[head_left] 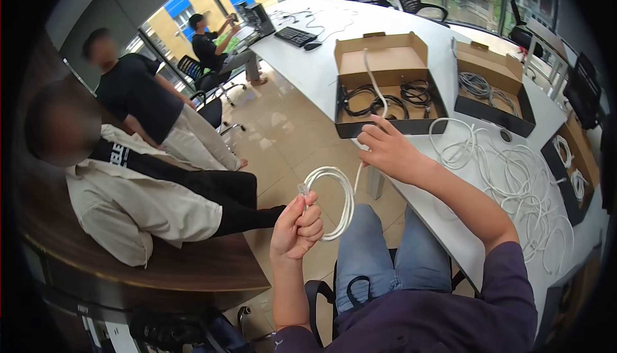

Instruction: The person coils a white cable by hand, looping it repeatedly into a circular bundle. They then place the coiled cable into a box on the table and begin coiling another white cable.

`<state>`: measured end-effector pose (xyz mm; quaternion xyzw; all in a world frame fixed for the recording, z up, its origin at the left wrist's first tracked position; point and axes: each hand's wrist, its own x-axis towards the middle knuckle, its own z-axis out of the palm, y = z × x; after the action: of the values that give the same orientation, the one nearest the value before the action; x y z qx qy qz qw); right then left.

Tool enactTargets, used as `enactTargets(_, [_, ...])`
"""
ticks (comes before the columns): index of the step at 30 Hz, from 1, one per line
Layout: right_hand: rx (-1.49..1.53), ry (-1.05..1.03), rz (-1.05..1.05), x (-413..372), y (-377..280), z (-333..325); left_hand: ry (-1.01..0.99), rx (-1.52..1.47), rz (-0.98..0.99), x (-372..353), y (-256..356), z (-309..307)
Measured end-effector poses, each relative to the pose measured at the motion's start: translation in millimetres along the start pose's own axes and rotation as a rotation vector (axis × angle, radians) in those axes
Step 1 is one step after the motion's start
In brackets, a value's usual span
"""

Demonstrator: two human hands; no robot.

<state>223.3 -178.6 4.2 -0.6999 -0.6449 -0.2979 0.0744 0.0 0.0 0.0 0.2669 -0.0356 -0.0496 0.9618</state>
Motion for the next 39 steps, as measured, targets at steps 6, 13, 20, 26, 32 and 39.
enactTargets(6, [-0.065, -0.284, 0.074, -15, 15, -8, 0.027, 0.151, -0.092, 36, -35, -9])
enactTargets(13, [0.177, -0.287, 0.295, -17, 8, 0, 0.208, 0.702, -0.099, 79, -91, -7])
enactTargets(20, [0.660, -0.121, 0.468, -17, -19, -9, 0.469, 1.272, 0.281, 101, -116, -34])
enactTargets(26, [0.548, 0.088, 0.416, -21, -51, -7, 0.450, 1.105, 0.490, 113, -118, -24])
enactTargets(32, [0.406, 0.134, 0.431, -13, -70, -17, 0.400, 0.950, 0.528, 115, -123, -43])
enactTargets(39, [0.309, 0.167, 0.448, -9, -97, -27, 0.405, 0.412, 0.358, 104, -129, -31])
